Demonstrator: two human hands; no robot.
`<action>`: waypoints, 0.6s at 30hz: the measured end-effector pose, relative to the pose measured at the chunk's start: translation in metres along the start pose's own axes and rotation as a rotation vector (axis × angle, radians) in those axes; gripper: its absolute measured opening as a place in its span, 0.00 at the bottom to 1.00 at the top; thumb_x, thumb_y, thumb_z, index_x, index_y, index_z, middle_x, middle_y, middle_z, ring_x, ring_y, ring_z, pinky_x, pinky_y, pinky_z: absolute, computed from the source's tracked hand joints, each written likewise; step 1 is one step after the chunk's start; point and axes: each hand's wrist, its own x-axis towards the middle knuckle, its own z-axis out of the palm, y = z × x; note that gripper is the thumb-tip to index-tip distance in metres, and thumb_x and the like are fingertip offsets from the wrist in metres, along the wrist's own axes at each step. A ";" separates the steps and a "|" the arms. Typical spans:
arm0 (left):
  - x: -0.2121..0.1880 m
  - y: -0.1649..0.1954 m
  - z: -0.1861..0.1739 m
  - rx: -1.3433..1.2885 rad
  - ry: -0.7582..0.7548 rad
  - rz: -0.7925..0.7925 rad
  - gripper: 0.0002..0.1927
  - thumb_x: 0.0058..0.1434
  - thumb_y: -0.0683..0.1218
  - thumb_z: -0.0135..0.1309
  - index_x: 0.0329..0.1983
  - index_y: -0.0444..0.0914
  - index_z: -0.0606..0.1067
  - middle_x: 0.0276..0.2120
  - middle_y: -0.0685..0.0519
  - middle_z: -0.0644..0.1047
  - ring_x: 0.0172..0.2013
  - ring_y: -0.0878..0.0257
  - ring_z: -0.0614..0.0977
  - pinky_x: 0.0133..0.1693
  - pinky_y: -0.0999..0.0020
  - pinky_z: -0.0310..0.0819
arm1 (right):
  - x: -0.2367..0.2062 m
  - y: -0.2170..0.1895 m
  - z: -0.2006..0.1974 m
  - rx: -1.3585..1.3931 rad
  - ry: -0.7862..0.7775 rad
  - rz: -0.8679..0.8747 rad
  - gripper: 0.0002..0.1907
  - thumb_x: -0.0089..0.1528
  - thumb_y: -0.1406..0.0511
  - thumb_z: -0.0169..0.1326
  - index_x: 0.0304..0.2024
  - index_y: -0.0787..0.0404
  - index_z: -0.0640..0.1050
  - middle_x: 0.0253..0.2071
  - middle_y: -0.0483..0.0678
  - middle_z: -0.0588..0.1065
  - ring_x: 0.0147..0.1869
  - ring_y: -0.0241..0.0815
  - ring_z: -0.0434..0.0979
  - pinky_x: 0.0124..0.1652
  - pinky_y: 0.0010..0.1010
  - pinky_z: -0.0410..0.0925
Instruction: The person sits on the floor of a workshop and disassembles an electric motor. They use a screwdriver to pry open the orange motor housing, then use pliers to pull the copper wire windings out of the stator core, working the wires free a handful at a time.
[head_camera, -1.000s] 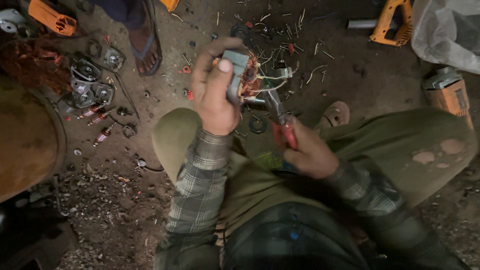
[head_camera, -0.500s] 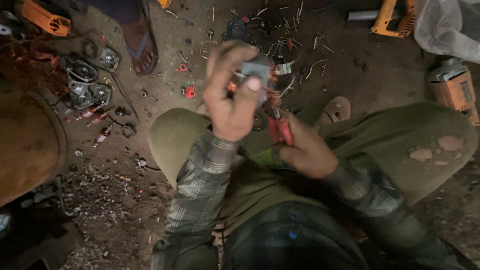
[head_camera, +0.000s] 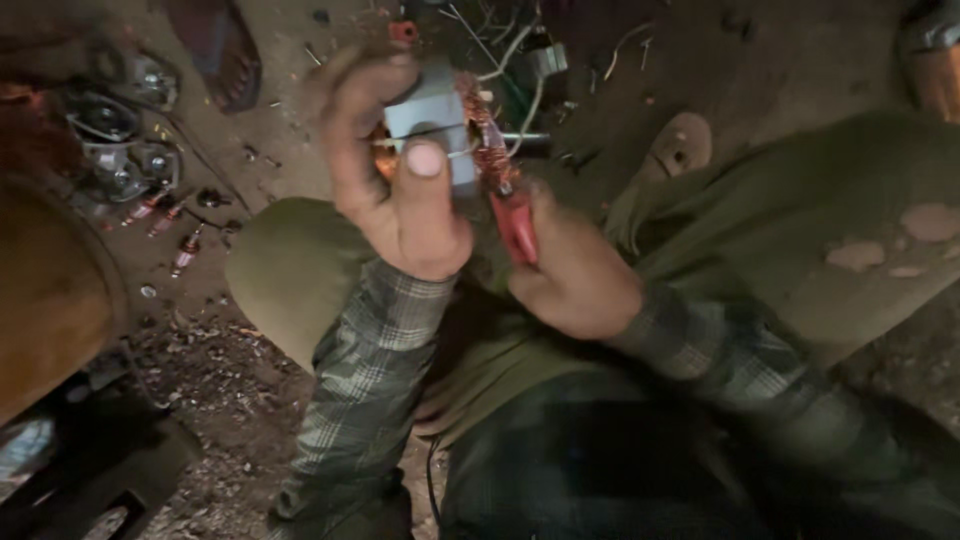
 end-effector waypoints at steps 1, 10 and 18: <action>-0.001 0.001 -0.001 -0.018 -0.001 -0.008 0.21 0.75 0.55 0.51 0.62 0.37 0.69 0.60 0.50 0.68 0.54 0.63 0.73 0.59 0.68 0.68 | 0.000 0.001 0.003 -0.011 0.023 -0.036 0.32 0.55 0.70 0.54 0.62 0.65 0.62 0.42 0.59 0.74 0.49 0.62 0.77 0.47 0.44 0.69; 0.005 0.005 0.007 -0.135 -0.026 0.043 0.26 0.72 0.56 0.57 0.64 0.37 0.65 0.59 0.53 0.68 0.54 0.66 0.72 0.58 0.70 0.67 | -0.001 0.018 0.016 0.245 0.093 -0.109 0.44 0.51 0.73 0.53 0.70 0.65 0.55 0.59 0.56 0.68 0.64 0.50 0.70 0.61 0.38 0.63; -0.002 0.011 -0.003 -0.066 -0.022 -0.113 0.21 0.77 0.55 0.52 0.61 0.35 0.69 0.56 0.52 0.72 0.50 0.65 0.74 0.56 0.71 0.68 | -0.006 0.026 0.016 0.157 0.131 -0.146 0.43 0.50 0.72 0.53 0.69 0.65 0.56 0.54 0.53 0.66 0.59 0.47 0.68 0.61 0.36 0.63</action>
